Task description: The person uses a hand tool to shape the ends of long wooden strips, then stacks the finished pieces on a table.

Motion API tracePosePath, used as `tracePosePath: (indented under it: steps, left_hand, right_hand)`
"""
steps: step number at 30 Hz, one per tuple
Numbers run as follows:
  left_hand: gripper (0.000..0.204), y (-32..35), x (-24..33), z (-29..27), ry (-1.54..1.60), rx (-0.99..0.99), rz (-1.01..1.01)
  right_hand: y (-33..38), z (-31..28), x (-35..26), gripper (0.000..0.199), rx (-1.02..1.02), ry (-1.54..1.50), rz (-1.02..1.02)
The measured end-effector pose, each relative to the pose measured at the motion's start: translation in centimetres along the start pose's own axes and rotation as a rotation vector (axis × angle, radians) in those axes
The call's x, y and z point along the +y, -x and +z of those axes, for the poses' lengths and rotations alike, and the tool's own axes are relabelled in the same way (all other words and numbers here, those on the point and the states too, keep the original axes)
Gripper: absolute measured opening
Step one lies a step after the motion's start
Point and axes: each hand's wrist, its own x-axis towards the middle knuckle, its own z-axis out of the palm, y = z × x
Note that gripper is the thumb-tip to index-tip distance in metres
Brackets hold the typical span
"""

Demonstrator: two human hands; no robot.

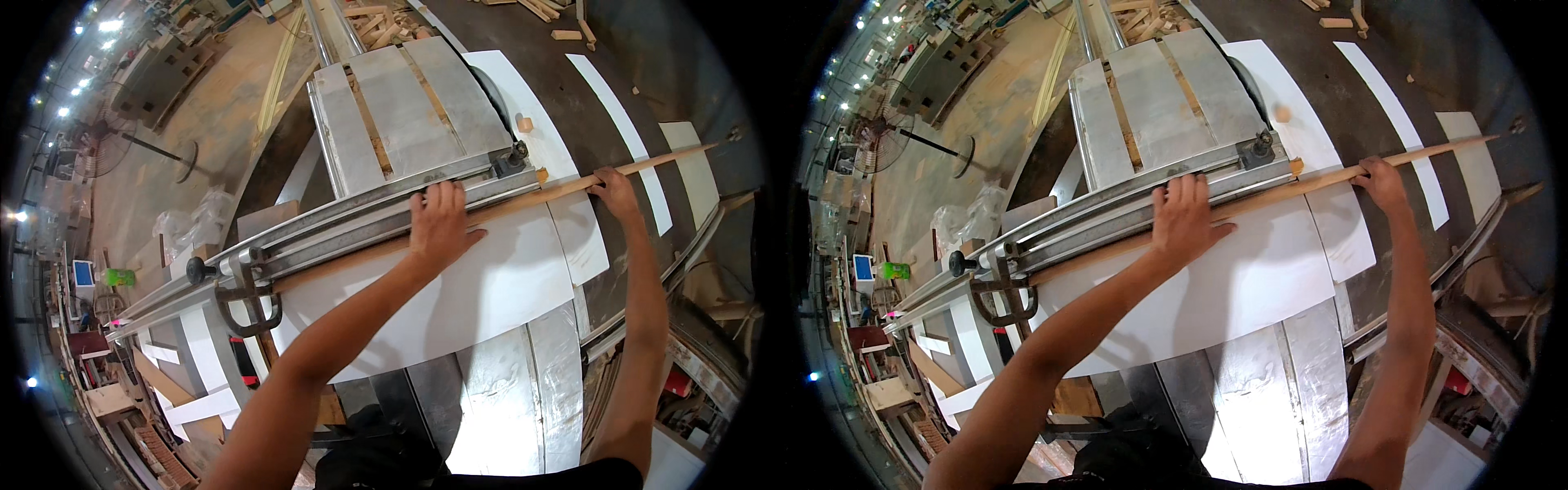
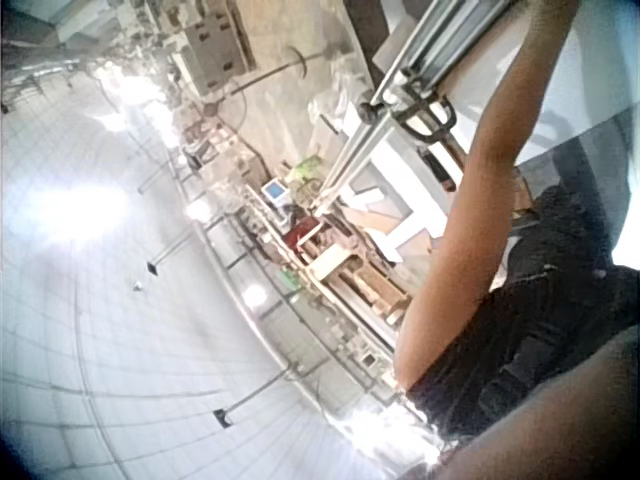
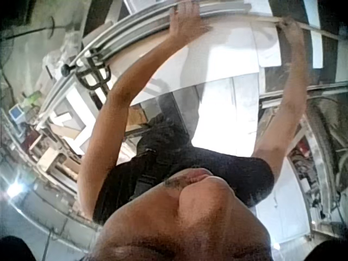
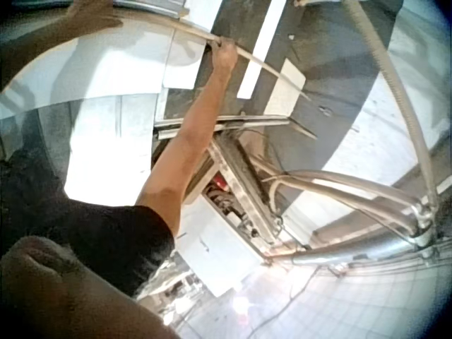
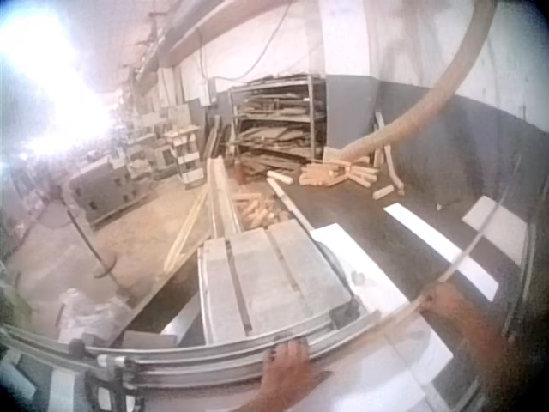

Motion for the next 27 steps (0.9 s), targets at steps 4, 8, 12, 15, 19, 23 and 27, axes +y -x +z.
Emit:
tracePosePath:
  steps: [4, 8, 12, 15, 19, 23, 27]
  left_hand:
    - [0.080, -0.9, 0.5, 1.0, -0.031, 0.007, 0.023]
    - [0.078, -0.9, 0.7, 1.0, -0.048, 0.036, 0.051]
    - [0.077, -0.8, 0.6, 1.1, -0.042, 0.031, 0.050]
    - [0.077, -0.9, 0.6, 0.9, -0.047, 0.034, 0.056]
    - [0.078, -1.0, 0.7, 0.8, -0.036, 0.018, 0.060]
    - [0.079, -0.7, 0.8, 1.0, -0.015, 0.025, 0.063]
    - [0.080, -0.7, 0.7, 1.0, -0.010, -0.033, 0.028]
  right_hand:
    - [-0.2, -0.1, -0.9, 0.038, -0.013, 0.006, 0.021]
    - [0.0, 0.8, 0.6, 0.040, 0.060, 0.006, -0.010]
    - [-0.2, 0.8, 0.1, 0.040, 0.052, -0.031, 0.007]
    - [-0.3, 0.4, -0.3, 0.038, 0.038, -0.021, 0.000]
    - [-0.4, 0.6, 0.6, 0.037, 0.044, -0.023, -0.045]
    - [-0.5, 0.2, 0.3, 0.036, 0.021, -0.050, -0.019]
    - [-0.5, 0.2, -0.5, 0.038, 0.077, -0.053, -0.055]
